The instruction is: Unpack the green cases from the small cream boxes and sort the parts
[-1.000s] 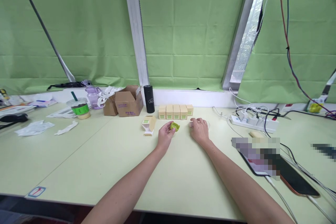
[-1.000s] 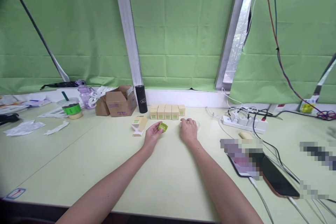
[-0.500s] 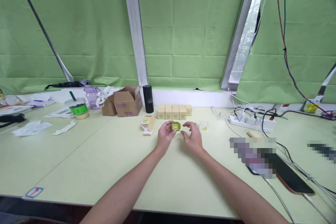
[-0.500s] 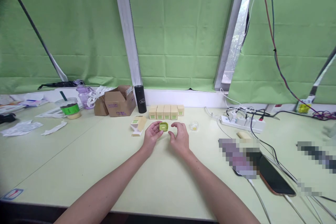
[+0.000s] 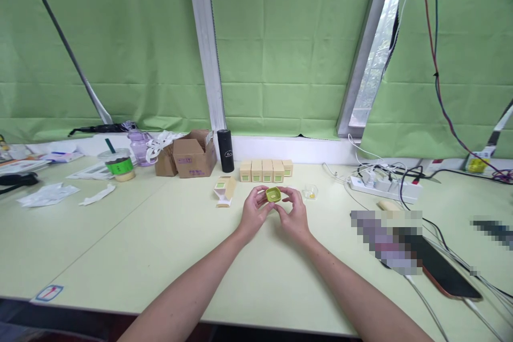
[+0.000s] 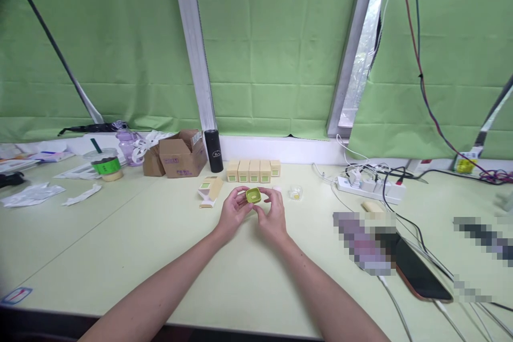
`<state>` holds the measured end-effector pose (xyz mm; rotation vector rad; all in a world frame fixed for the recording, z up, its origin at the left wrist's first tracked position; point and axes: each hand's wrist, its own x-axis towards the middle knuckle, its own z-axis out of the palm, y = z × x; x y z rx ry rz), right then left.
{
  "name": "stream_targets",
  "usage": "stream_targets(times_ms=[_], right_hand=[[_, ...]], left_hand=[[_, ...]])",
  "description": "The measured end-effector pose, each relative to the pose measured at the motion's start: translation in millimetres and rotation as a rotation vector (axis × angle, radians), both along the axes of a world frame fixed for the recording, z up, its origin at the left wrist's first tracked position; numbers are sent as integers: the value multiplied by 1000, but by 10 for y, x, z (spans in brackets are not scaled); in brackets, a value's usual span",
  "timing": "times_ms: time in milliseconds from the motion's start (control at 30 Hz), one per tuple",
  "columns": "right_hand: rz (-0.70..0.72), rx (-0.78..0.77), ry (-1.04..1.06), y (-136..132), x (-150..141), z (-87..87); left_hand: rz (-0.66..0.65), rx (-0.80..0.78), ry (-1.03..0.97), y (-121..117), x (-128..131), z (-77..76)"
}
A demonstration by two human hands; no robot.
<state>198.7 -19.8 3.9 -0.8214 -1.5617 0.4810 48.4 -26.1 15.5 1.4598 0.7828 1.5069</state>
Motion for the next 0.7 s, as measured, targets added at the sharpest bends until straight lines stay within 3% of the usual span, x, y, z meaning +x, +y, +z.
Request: stream_targets(times_ms=[400, 700], right_hand=[[-45, 112, -57, 24, -33, -69], [-70, 117, -74, 16, -22, -55]], left_hand=[[27, 5, 93, -69, 39, -5], [149, 32, 216, -91, 63, 24]])
